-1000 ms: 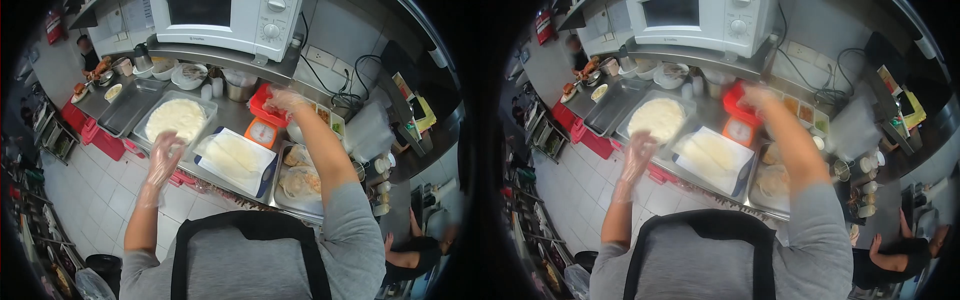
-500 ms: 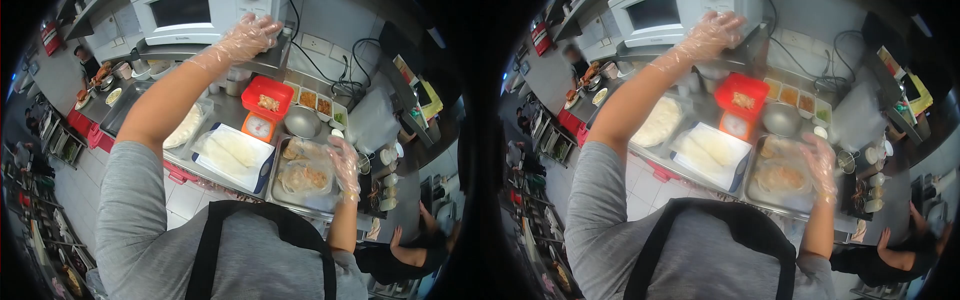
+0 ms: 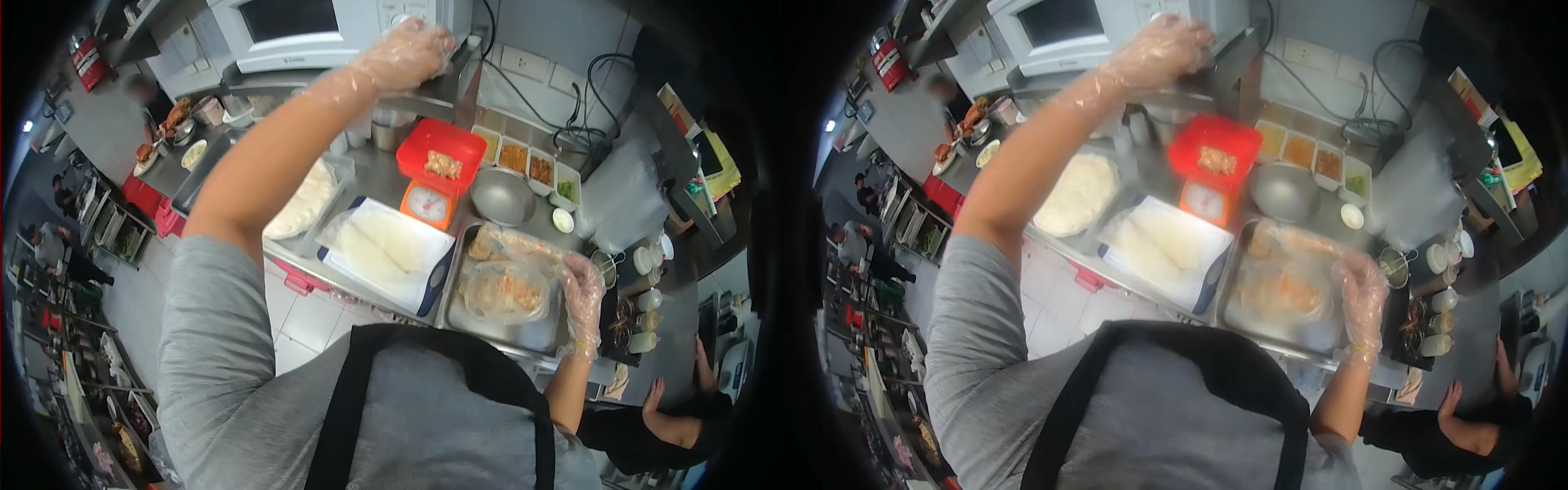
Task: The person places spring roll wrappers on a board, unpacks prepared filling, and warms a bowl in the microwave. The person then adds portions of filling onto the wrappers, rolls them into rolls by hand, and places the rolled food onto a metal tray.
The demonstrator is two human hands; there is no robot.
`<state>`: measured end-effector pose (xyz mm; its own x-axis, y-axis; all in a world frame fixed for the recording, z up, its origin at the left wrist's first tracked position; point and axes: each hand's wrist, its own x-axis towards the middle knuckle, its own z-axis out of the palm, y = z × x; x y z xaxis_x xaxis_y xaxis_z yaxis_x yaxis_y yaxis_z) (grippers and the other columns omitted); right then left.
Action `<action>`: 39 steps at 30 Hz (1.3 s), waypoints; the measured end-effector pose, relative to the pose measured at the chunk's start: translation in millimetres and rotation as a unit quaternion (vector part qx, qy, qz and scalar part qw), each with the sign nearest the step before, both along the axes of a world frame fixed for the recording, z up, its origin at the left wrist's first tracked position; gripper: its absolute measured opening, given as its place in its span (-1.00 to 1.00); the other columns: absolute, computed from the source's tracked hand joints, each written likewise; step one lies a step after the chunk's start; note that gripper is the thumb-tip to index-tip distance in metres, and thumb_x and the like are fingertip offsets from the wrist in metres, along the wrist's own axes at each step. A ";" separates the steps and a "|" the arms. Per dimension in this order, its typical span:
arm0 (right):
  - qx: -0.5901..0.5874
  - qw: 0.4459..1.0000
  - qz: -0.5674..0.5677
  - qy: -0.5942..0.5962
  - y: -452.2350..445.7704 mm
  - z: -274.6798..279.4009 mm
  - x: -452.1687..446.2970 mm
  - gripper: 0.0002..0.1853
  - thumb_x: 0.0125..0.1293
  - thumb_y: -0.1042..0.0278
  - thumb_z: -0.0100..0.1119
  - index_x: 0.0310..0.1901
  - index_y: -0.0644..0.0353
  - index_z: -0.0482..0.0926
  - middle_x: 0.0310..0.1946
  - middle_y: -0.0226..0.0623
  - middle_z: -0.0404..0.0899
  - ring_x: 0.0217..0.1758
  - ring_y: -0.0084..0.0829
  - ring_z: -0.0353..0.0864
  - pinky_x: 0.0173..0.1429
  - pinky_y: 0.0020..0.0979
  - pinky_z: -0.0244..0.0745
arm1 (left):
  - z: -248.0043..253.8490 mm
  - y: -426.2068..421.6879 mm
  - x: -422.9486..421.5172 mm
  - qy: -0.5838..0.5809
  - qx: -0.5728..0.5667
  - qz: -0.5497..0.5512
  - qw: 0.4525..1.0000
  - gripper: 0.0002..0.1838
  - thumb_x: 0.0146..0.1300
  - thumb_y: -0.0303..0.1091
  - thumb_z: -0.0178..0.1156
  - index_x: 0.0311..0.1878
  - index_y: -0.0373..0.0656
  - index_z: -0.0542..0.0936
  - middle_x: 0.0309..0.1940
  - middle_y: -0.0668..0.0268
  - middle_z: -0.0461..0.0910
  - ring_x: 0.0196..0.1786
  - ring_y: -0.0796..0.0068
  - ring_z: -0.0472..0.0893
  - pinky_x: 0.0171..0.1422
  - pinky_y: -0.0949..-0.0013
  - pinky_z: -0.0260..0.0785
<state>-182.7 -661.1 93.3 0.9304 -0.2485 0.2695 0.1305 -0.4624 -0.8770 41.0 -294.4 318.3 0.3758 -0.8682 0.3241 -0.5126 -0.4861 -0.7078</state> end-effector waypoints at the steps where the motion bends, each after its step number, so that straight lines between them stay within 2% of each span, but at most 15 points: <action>1: 0.009 1.000 0.002 -0.006 1.5 -0.4 2.5 -0.73 0.32 0.52 0.26 0.03 0.36 0.58 -0.05 -0.29 0.63 0.01 -0.48 0.59 0.18 -0.40 0.50 | -1.9 -0.1 -2.0 0.008 0.007 0.010 1.000 -0.66 0.10 -0.36 0.22 -0.01 0.02 0.68 0.08 0.33 0.56 0.31 0.30 0.42 0.31 0.15 0.27; 4: 0.008 1.000 0.007 -0.005 4.0 -2.0 5.8 -0.73 0.33 0.51 0.26 0.04 0.36 0.58 -0.04 -0.28 0.63 0.02 -0.49 0.58 0.18 -0.41 0.49 | -15.3 -5.2 15.3 0.042 -0.037 -0.027 0.998 -0.81 0.04 -0.35 0.20 -0.25 -0.08 0.67 -0.05 0.16 0.51 0.16 0.15 0.43 0.27 -0.04 0.27; 5: 0.003 1.000 0.009 -0.003 5.0 -2.8 6.3 -0.73 0.33 0.50 0.26 0.04 0.36 0.58 -0.04 -0.28 0.62 0.02 -0.49 0.58 0.19 -0.41 0.49 | -16.1 -1.7 19.0 0.025 -0.032 -0.043 0.998 -0.85 0.05 -0.35 0.18 -0.31 -0.09 0.67 -0.08 0.18 0.52 0.14 0.15 0.43 0.24 0.02 0.29; 14: -0.027 0.999 -0.001 0.022 3.5 -13.4 1.3 -0.72 0.31 0.47 0.28 0.04 0.33 0.59 -0.03 -0.27 0.63 -0.02 -0.48 0.61 0.15 -0.42 0.51 | -11.4 -5.2 2.5 -0.018 0.016 0.020 1.000 -0.83 0.08 -0.31 0.17 -0.26 -0.07 0.65 -0.12 0.23 0.51 0.09 0.20 0.44 0.19 0.07 0.31; 17: -0.077 0.996 -0.010 0.044 3.7 -19.6 2.8 -0.71 0.30 0.48 0.28 0.04 0.33 0.58 -0.05 -0.27 0.64 -0.02 -0.48 0.61 0.13 -0.42 0.52 | -25.9 13.2 3.8 -0.135 -0.060 -0.140 0.979 -0.84 0.11 -0.32 0.14 -0.27 -0.07 0.65 -0.13 0.25 0.50 0.05 0.22 0.44 0.18 0.09 0.32; 18: -0.101 0.993 -0.013 0.053 3.7 -17.9 3.5 -0.71 0.30 0.48 0.28 0.04 0.33 0.58 -0.06 -0.27 0.64 -0.03 -0.48 0.61 0.13 -0.42 0.52 | -26.8 11.6 3.8 -0.101 -0.056 -0.117 0.986 -0.84 0.12 -0.32 0.13 -0.26 -0.07 0.65 -0.14 0.24 0.50 0.06 0.22 0.44 0.19 0.09 0.32; 20: -0.069 0.997 -0.011 0.042 10.4 -12.1 6.6 -0.71 0.30 0.48 0.28 0.04 0.33 0.59 -0.09 -0.28 0.64 -0.04 -0.48 0.62 0.13 -0.41 0.52 | -27.1 3.7 9.0 -0.037 -0.053 -0.068 0.996 -0.83 0.13 -0.32 0.12 -0.26 -0.07 0.65 -0.16 0.22 0.51 0.07 0.21 0.46 0.19 0.08 0.33; 23: -0.059 0.998 0.003 0.028 22.6 0.7 5.4 -0.71 0.30 0.47 0.28 0.04 0.34 0.58 -0.10 -0.29 0.65 -0.05 -0.49 0.61 0.13 -0.42 0.51 | -14.3 0.8 21.7 -0.025 -0.038 -0.070 0.996 -0.85 0.13 -0.33 0.13 -0.30 -0.09 0.65 -0.21 0.19 0.52 0.07 0.20 0.49 0.14 0.11 0.38; 26: -0.071 0.997 -0.002 0.033 22.6 0.2 -1.4 -0.70 0.31 0.46 0.29 0.05 0.35 0.58 -0.09 -0.30 0.64 -0.05 -0.51 0.60 0.14 -0.43 0.50 | -16.3 -8.4 32.7 0.049 -0.124 0.009 0.991 -0.87 0.12 -0.33 0.14 -0.36 -0.11 0.65 -0.23 0.17 0.54 0.05 0.18 0.51 0.07 0.14 0.43; 30: -0.044 0.999 -0.026 -0.004 24.9 -0.6 -20.6 -0.68 0.25 0.44 0.31 0.03 0.33 0.62 -0.14 -0.25 0.67 -0.08 -0.47 0.63 0.08 -0.39 0.54 | -24.0 -0.4 46.7 -0.055 -0.032 -0.074 0.995 -0.82 0.12 -0.34 0.15 -0.25 -0.12 0.66 -0.21 0.19 0.56 0.02 0.21 0.52 0.04 0.19 0.45; 33: -0.133 0.988 -0.071 -0.023 27.6 3.1 -37.1 -0.66 0.25 0.36 0.33 0.03 0.32 0.62 -0.15 -0.19 0.68 -0.09 -0.39 0.64 0.10 -0.34 0.52 | -30.8 -3.5 60.1 -0.130 -0.043 -0.104 0.985 -0.77 0.08 -0.32 0.15 -0.19 -0.12 0.65 -0.22 0.23 0.56 0.02 0.25 0.51 0.04 0.23 0.45; 34: -0.162 0.983 -0.083 -0.034 26.1 3.3 -42.9 -0.65 0.25 0.34 0.34 0.02 0.32 0.62 -0.16 -0.18 0.68 -0.09 -0.36 0.65 0.11 -0.33 0.51 | -34.9 -6.3 65.8 -0.154 -0.019 -0.087 0.984 -0.79 0.22 -0.28 0.17 -0.14 -0.13 0.65 -0.12 0.29 0.58 -0.01 0.32 0.53 0.08 0.25 0.43; 36: -0.130 0.987 -0.092 -0.032 16.4 -9.4 -53.9 -0.63 0.24 0.30 0.35 0.03 0.29 0.63 -0.17 -0.14 0.67 -0.09 -0.31 0.67 0.08 -0.29 0.53 | -37.4 6.3 39.8 -0.129 -0.119 -0.194 0.965 -0.76 0.07 -0.38 0.22 -0.16 -0.01 0.71 0.07 0.35 0.59 0.25 0.37 0.46 0.24 0.19 0.32; 38: -0.111 0.987 -0.110 -0.025 10.1 -20.8 -57.7 -0.62 0.23 0.29 0.36 0.03 0.30 0.63 -0.18 -0.15 0.66 -0.09 -0.31 0.68 0.06 -0.28 0.54 | -35.6 7.3 -7.8 -0.106 -0.161 -0.164 0.968 -0.74 0.03 -0.41 0.23 -0.15 -0.05 0.69 0.08 0.36 0.57 0.23 0.34 0.46 0.26 0.20 0.31; 39: -0.128 0.984 -0.125 -0.012 17.5 -14.2 -61.5 -0.63 0.23 0.32 0.35 0.04 0.30 0.63 -0.18 -0.16 0.67 -0.09 -0.31 0.69 0.05 -0.29 0.56 | -22.4 13.4 -49.6 -0.099 -0.159 -0.133 0.973 -0.69 0.07 -0.37 0.24 -0.07 0.01 0.67 0.18 0.32 0.52 0.31 0.30 0.41 0.32 0.16 0.26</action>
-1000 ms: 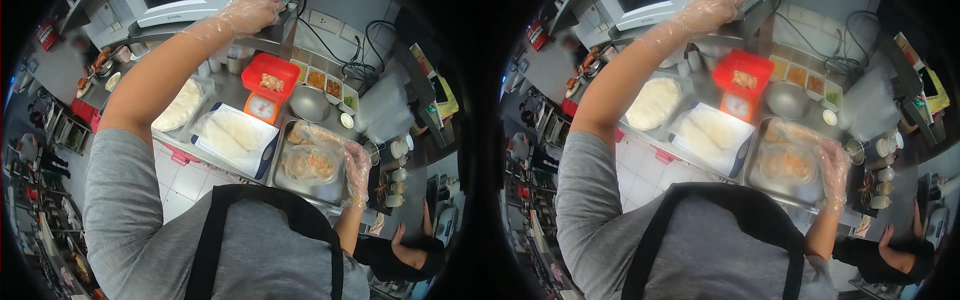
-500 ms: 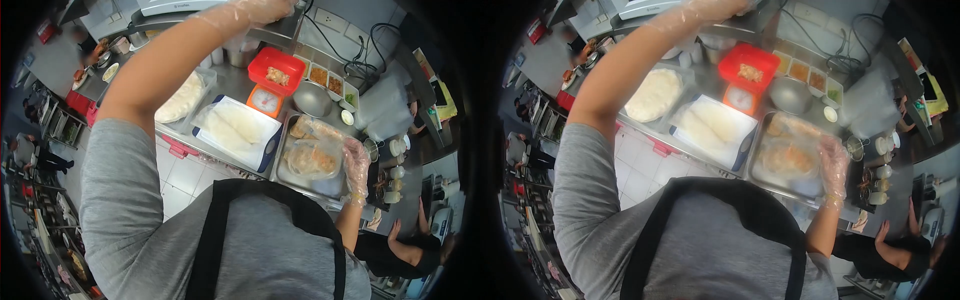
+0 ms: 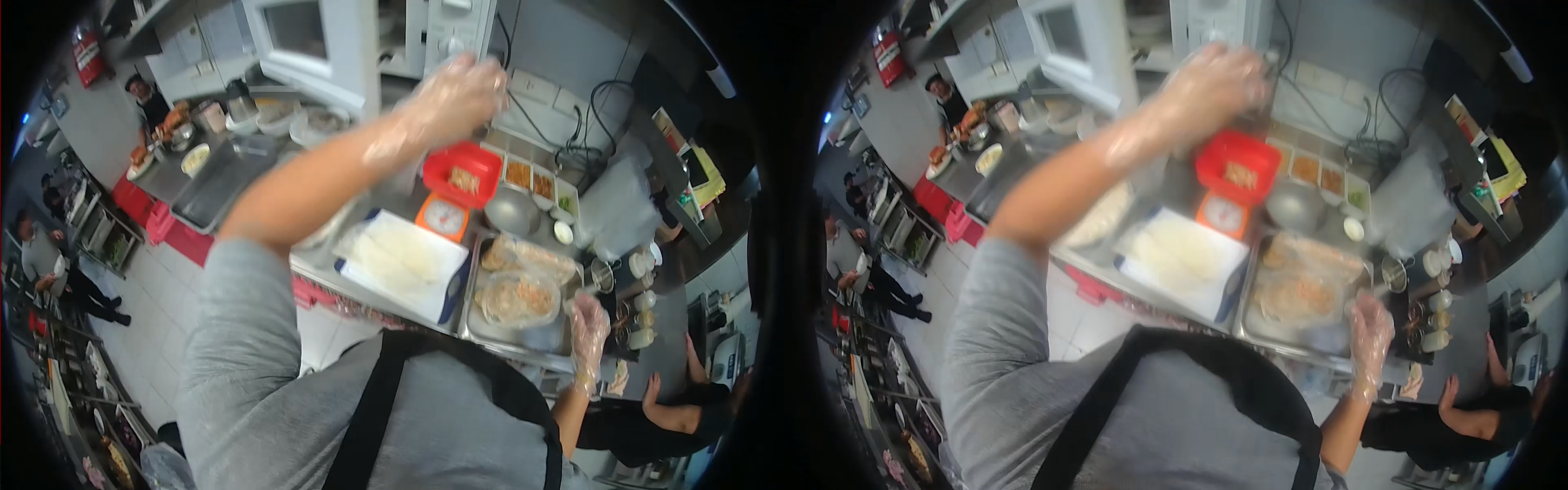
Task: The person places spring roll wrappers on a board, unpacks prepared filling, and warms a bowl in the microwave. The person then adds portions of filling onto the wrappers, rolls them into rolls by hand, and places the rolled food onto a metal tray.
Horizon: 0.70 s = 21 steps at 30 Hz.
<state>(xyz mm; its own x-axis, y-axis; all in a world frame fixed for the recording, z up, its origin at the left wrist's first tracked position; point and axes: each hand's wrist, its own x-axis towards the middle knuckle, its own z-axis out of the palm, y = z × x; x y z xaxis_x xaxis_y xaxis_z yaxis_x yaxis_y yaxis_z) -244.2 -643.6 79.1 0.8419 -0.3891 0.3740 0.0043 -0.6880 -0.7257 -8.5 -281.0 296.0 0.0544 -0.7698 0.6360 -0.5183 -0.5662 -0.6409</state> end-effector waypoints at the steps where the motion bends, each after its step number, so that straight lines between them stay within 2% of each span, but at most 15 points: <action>1: -0.013 1.000 -0.018 0.017 8.6 3.3 -6.6 -0.63 0.22 0.35 0.35 0.05 0.30 0.63 -0.18 -0.16 0.67 -0.09 -0.31 0.69 0.04 -0.29 0.57 | 8.9 13.6 -40.4 0.015 0.001 0.030 0.999 -0.65 0.10 -0.33 0.26 0.02 0.07 0.65 0.27 0.28 0.48 0.39 0.26 0.37 0.38 0.13 0.22; 2: 0.042 0.999 -0.015 -0.018 3.0 -15.7 -5.5 -0.66 0.21 0.43 0.33 0.03 0.30 0.63 -0.20 -0.17 0.67 -0.12 -0.34 0.69 0.01 -0.32 0.58 | 6.5 32.9 -61.3 -0.048 -0.067 0.030 0.996 -0.59 0.06 -0.30 0.31 0.06 0.14 0.65 0.29 0.26 0.46 0.41 0.25 0.34 0.39 0.15 0.21; 3: 0.047 0.999 -0.012 -0.013 9.2 -15.0 -5.7 -0.67 0.21 0.44 0.33 0.02 0.30 0.63 -0.20 -0.17 0.67 -0.12 -0.35 0.69 0.01 -0.32 0.58 | 4.5 56.0 -76.3 -0.107 -0.136 0.027 0.985 -0.53 0.03 -0.27 0.36 0.10 0.21 0.65 0.31 0.23 0.44 0.43 0.24 0.32 0.40 0.16 0.19; 5: 0.053 0.999 -0.005 0.003 19.8 -6.7 -8.8 -0.68 0.21 0.48 0.32 0.01 0.30 0.63 -0.19 -0.17 0.67 -0.13 -0.37 0.69 0.00 -0.33 0.59 | 4.5 105.9 -98.3 -0.101 -0.255 0.085 0.958 -0.39 -0.05 -0.29 0.45 0.17 0.32 0.63 0.41 0.16 0.30 0.50 0.17 0.22 0.49 0.09 0.13; 7: 0.061 0.998 -0.004 0.012 24.5 -12.8 -2.3 -0.70 0.21 0.47 0.33 -0.02 0.30 0.63 -0.19 -0.17 0.67 -0.15 -0.39 0.69 -0.03 -0.34 0.58 | 0.1 150.0 -112.7 -0.092 -0.353 0.202 0.909 -0.23 -0.09 -0.32 0.51 0.30 0.27 0.55 0.49 0.08 0.11 0.55 0.11 0.13 0.58 0.03 0.03; 9: 0.065 0.997 -0.005 0.033 33.4 -8.2 2.5 -0.70 0.21 0.47 0.33 -0.02 0.30 0.63 -0.18 -0.16 0.67 -0.15 -0.39 0.68 -0.05 -0.34 0.58 | -6.2 195.8 -115.5 -0.041 -0.437 0.185 0.879 -0.13 -0.05 -0.24 0.52 0.42 0.21 0.41 0.55 0.16 -0.01 0.58 0.06 0.09 0.66 0.04 -0.11; 11: 0.020 0.999 0.006 0.034 41.9 -3.2 7.7 -0.70 0.21 0.45 0.33 -0.02 0.30 0.62 -0.19 -0.16 0.67 -0.16 -0.37 0.68 -0.07 -0.33 0.57 | -8.2 222.0 -120.8 -0.049 -0.476 0.189 0.857 -0.15 -0.01 -0.32 0.50 0.43 0.03 0.39 0.53 0.15 0.00 0.58 0.06 0.08 0.64 0.09 -0.02; 12: -0.004 0.999 0.011 0.036 44.7 -1.0 9.0 -0.70 0.21 0.45 0.33 -0.02 0.30 0.62 -0.19 -0.16 0.67 -0.16 -0.37 0.67 -0.08 -0.33 0.57 | -6.5 229.9 -118.8 -0.026 -0.514 0.118 0.849 -0.18 0.04 -0.32 0.48 0.42 -0.09 0.38 0.52 0.15 0.02 0.56 0.05 0.12 0.62 0.07 0.01; 13: 0.008 0.999 0.016 0.028 46.0 -0.2 8.7 -0.70 0.21 0.44 0.33 -0.02 0.31 0.62 -0.19 -0.15 0.67 -0.16 -0.35 0.67 -0.08 -0.33 0.57 | -6.1 235.2 -109.6 -0.018 -0.556 -0.014 0.831 -0.17 0.04 -0.26 0.49 0.42 -0.08 0.37 0.49 0.15 0.06 0.52 0.05 0.16 0.58 0.05 0.07; 15: 0.032 0.999 0.023 0.008 49.4 1.3 11.1 -0.69 0.21 0.42 0.33 -0.02 0.32 0.61 -0.20 -0.14 0.66 -0.16 -0.33 0.67 -0.08 -0.32 0.57 | -1.9 225.5 -106.9 -0.208 -0.497 0.203 0.817 -0.18 0.00 -0.17 0.51 0.37 -0.08 0.43 0.44 0.15 0.12 0.48 0.07 0.18 0.55 0.05 0.09; 17: 0.043 0.999 0.001 0.003 59.4 13.1 4.2 -0.69 0.22 0.43 0.32 -0.02 0.33 0.60 -0.20 -0.13 0.66 -0.16 -0.33 0.66 -0.07 -0.32 0.56 | 0.1 203.7 -86.5 -0.205 -0.453 0.178 0.849 -0.21 -0.05 -0.12 0.53 0.31 -0.06 0.49 0.40 0.15 0.16 0.46 0.09 0.17 0.51 0.05 0.14; 18: 0.048 0.999 -0.010 0.001 61.6 18.8 0.3 -0.69 0.22 0.43 0.31 -0.01 0.33 0.60 -0.20 -0.13 0.66 -0.16 -0.33 0.66 -0.07 -0.32 0.56 | 10.0 186.3 -70.7 -0.165 -0.415 0.153 0.882 -0.22 -0.07 -0.08 0.54 0.28 -0.05 0.53 0.35 0.16 0.24 0.43 0.10 0.23 0.47 0.06 0.19; 19: 0.036 0.999 -0.016 0.001 60.2 20.3 -3.2 -0.69 0.23 0.43 0.31 -0.01 0.33 0.60 -0.19 -0.14 0.65 -0.16 -0.34 0.65 -0.07 -0.33 0.56 | 22.8 173.7 -48.0 -0.053 -0.394 0.146 0.906 -0.16 -0.10 -0.03 0.55 0.31 -0.04 0.50 0.28 0.13 0.36 0.37 0.04 0.31 0.44 0.04 0.22; 20: 0.025 0.999 -0.024 0.002 58.5 19.8 -8.7 -0.69 0.23 0.43 0.30 0.00 0.33 0.60 -0.19 -0.14 0.65 -0.16 -0.35 0.65 -0.06 -0.33 0.56 | 31.7 168.9 -6.5 0.042 -0.377 0.056 0.924 -0.06 -0.12 0.02 0.56 0.38 -0.05 0.42 0.28 0.06 0.42 0.35 -0.02 0.36 0.46 0.02 0.21; 21: 0.013 0.999 -0.032 0.004 56.8 20.6 -14.8 -0.69 0.24 0.44 0.29 0.01 0.33 0.59 -0.19 -0.15 0.65 -0.15 -0.36 0.65 -0.06 -0.33 0.56 | 43.2 160.0 30.6 0.134 -0.352 0.033 0.926 -0.02 -0.08 0.10 0.51 0.41 -0.12 0.39 0.36 -0.02 0.39 0.41 -0.06 0.35 0.51 0.04 0.17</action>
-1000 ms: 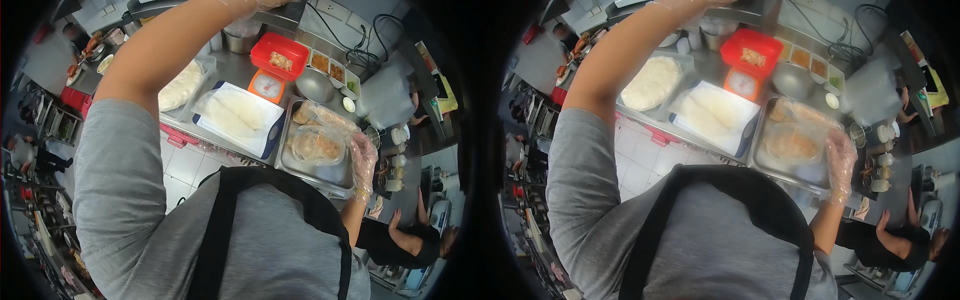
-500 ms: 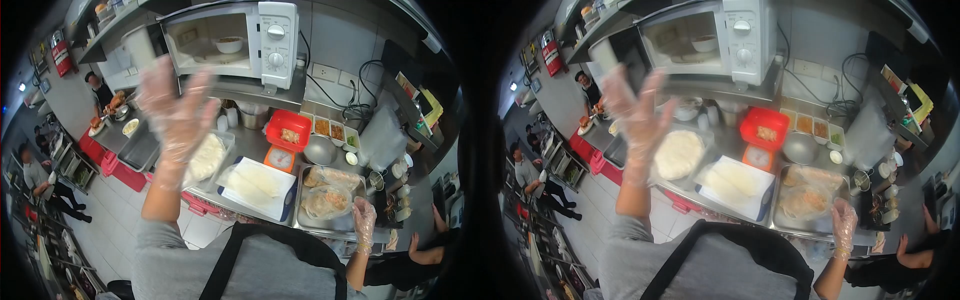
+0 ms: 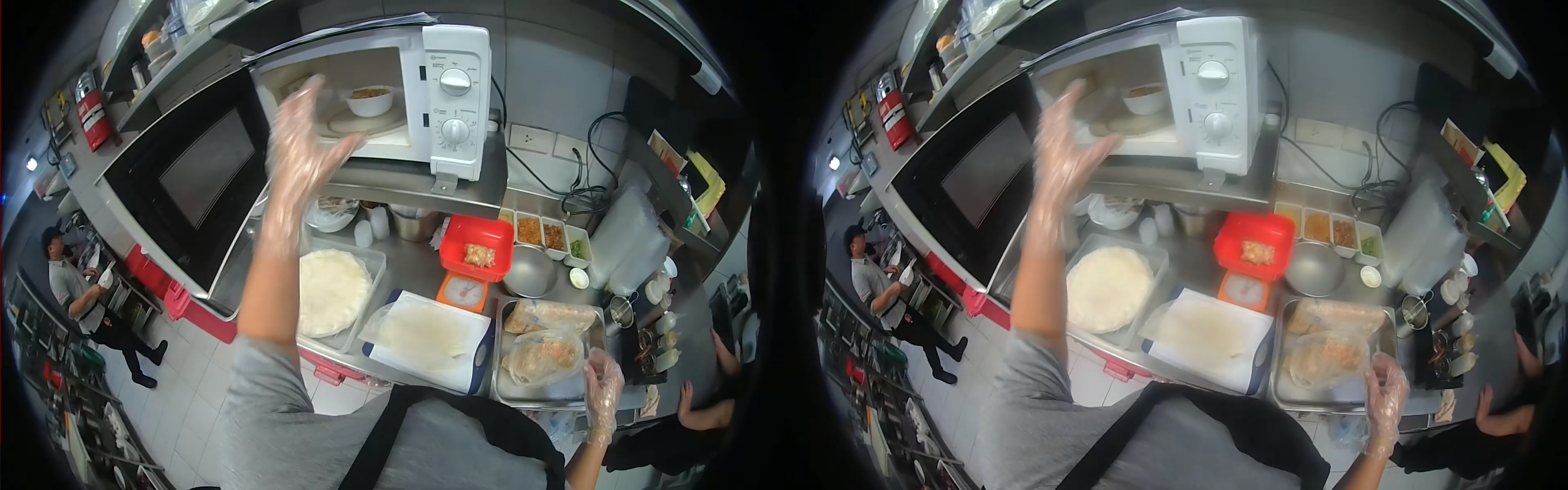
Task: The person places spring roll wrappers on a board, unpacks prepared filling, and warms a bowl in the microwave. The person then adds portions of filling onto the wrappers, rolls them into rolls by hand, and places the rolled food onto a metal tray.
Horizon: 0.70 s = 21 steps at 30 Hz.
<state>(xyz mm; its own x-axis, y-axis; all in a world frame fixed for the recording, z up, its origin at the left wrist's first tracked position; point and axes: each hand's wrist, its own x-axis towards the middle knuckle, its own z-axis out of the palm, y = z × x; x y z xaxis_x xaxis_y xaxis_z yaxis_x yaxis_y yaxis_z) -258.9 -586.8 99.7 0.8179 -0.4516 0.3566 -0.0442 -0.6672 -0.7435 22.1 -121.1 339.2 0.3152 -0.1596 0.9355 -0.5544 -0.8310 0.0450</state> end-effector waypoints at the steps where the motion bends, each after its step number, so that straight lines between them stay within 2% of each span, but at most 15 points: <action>1: 0.031 0.999 -0.010 0.000 3.1 4.7 -7.1 -0.68 0.24 0.46 0.28 0.03 0.32 0.59 -0.21 -0.18 0.65 -0.17 -0.38 0.64 -0.06 -0.34 0.56 | 14.1 -10.2 48.2 0.145 -0.006 0.042 0.989 0.07 -0.07 0.14 0.50 0.51 -0.02 0.26 0.42 -0.01 0.33 0.49 -0.04 0.27 0.55 0.02 0.16; 3: 0.035 0.998 -0.049 0.014 5.0 6.9 -20.5 -0.68 0.23 0.48 0.28 0.03 0.32 0.59 -0.21 -0.18 0.65 -0.18 -0.38 0.65 -0.07 -0.36 0.56 | 44.4 -31.8 109.2 0.333 0.038 0.143 0.931 0.15 -0.11 0.19 0.51 0.54 -0.02 0.21 0.44 0.03 0.31 0.52 0.02 0.23 0.57 0.06 0.13; 6: 0.051 0.992 -0.105 0.038 7.2 0.0 -42.7 -0.70 0.21 0.53 0.31 0.00 0.32 0.59 -0.25 -0.22 0.64 -0.23 -0.43 0.63 -0.05 -0.38 0.56 | 60.2 -46.5 160.8 0.445 0.093 0.137 0.880 0.11 -0.13 0.20 0.50 0.51 0.02 0.27 0.48 0.09 0.27 0.54 0.06 0.21 0.58 0.09 0.11; 12: 0.033 0.982 -0.175 0.069 7.9 -16.9 -83.0 -0.69 0.17 0.54 0.31 -0.03 0.32 0.58 -0.33 -0.25 0.61 -0.26 -0.41 0.63 -0.08 -0.38 0.55 | 71.5 -55.1 205.1 0.487 0.126 0.132 0.854 0.04 -0.15 0.21 0.48 0.46 0.08 0.36 0.51 0.17 0.22 0.56 0.10 0.19 0.59 0.12 0.08; 15: 0.025 0.978 -0.178 0.109 12.8 -9.1 -86.0 -0.67 0.16 0.55 0.31 -0.01 0.30 0.57 -0.34 -0.24 0.61 -0.27 -0.39 0.63 -0.09 -0.36 0.55 | 73.7 -52.5 206.0 0.490 0.124 0.116 0.855 0.00 -0.16 0.21 0.47 0.43 0.11 0.41 0.53 0.21 0.20 0.57 0.13 0.17 0.60 0.14 0.06; 21: 0.011 0.983 -0.163 0.087 15.0 -7.7 -79.7 -0.59 0.10 0.60 0.36 0.04 0.28 0.59 -0.27 -0.22 0.65 -0.19 -0.41 0.63 -0.12 -0.39 0.52 | 73.7 -41.3 199.0 0.503 0.122 0.095 0.850 -0.07 -0.17 0.20 0.45 0.38 0.18 0.50 0.56 0.28 0.17 0.58 0.16 0.15 0.60 0.17 0.05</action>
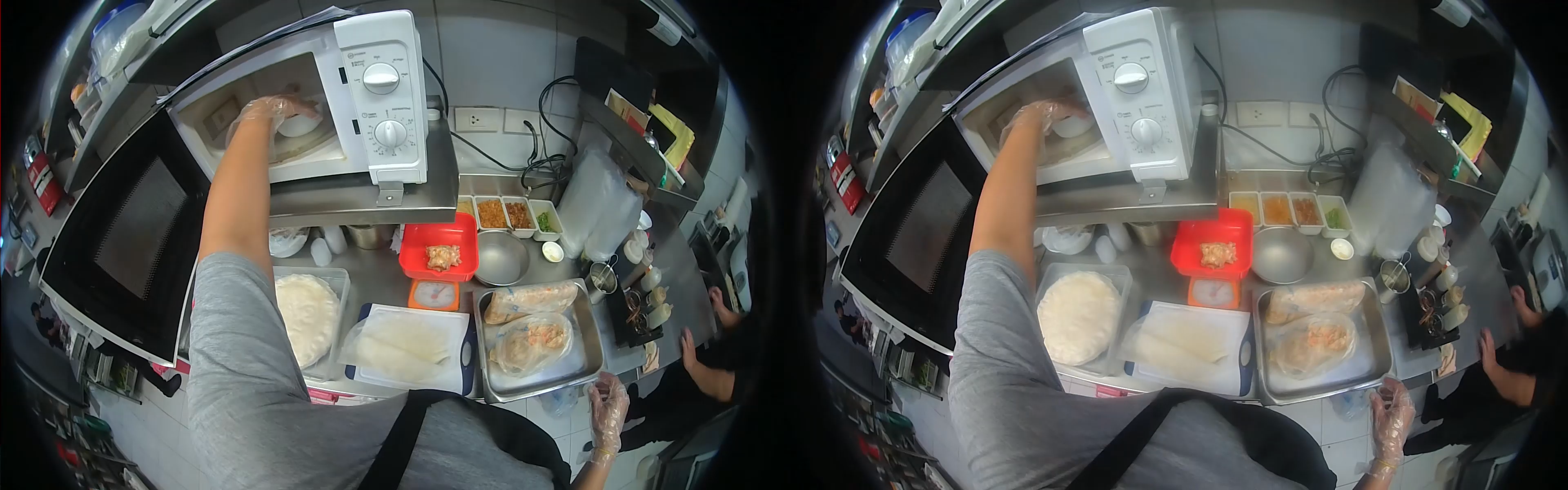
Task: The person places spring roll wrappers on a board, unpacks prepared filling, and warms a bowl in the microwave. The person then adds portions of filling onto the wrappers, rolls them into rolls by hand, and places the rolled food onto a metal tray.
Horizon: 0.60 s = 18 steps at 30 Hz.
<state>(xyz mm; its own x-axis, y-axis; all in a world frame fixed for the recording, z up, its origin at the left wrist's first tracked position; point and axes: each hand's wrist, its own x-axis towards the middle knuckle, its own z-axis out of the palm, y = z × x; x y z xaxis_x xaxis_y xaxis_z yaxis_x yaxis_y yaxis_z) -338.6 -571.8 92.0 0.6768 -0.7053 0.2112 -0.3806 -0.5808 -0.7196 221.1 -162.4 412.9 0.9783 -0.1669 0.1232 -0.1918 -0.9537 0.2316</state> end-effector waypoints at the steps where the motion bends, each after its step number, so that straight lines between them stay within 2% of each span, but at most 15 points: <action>1: 0.014 1.000 0.005 -0.004 0.5 -0.7 1.5 -0.59 0.10 0.60 0.36 0.04 0.28 0.59 -0.27 -0.22 0.65 -0.19 -0.41 0.63 -0.11 -0.39 0.52 | -0.2 -0.1 2.5 -0.004 0.005 0.000 1.000 -0.09 -0.17 0.20 0.45 0.37 0.19 0.51 0.56 0.28 0.17 0.58 0.16 0.15 0.60 0.17 0.05; 6: 0.063 0.998 0.006 -0.018 3.5 -5.8 4.9 -0.56 0.08 0.60 0.36 0.07 0.27 0.59 -0.27 -0.21 0.65 -0.19 -0.39 0.63 -0.10 -0.37 0.52 | -5.2 -9.2 15.2 -0.033 0.035 0.009 0.999 -0.16 -0.17 0.18 0.43 0.32 0.27 0.55 0.55 0.32 0.19 0.58 0.18 0.14 0.59 0.18 0.06; 12: 0.001 0.999 -0.002 0.039 6.5 6.7 3.2 -0.60 0.15 0.54 0.32 0.06 0.27 0.57 -0.31 -0.24 0.62 -0.23 -0.40 0.62 -0.10 -0.39 0.53 | -1.9 -6.6 6.0 -0.054 0.057 0.012 0.997 -0.24 -0.17 0.16 0.41 0.26 0.36 0.61 0.55 0.36 0.20 0.59 0.19 0.14 0.58 0.19 0.07; 14: 0.003 1.000 0.014 0.027 5.6 5.8 5.1 -0.59 0.15 0.55 0.31 0.08 0.27 0.57 -0.31 -0.25 0.62 -0.24 -0.41 0.62 -0.11 -0.39 0.54 | 4.2 -10.3 -19.6 -0.019 0.082 0.026 0.996 -0.28 -0.19 0.17 0.41 0.20 0.40 0.65 0.52 0.36 0.25 0.57 0.19 0.18 0.55 0.20 0.12; 18: 0.059 0.998 0.014 0.006 4.7 3.6 10.9 -0.54 0.11 0.58 0.38 0.10 0.27 0.59 -0.22 -0.24 0.66 -0.19 -0.43 0.61 -0.12 -0.41 0.52 | 6.5 -5.9 -49.8 -0.003 0.009 0.023 1.000 -0.38 -0.21 0.16 0.41 0.05 0.35 0.73 0.40 0.33 0.45 0.47 0.20 0.34 0.50 0.21 0.20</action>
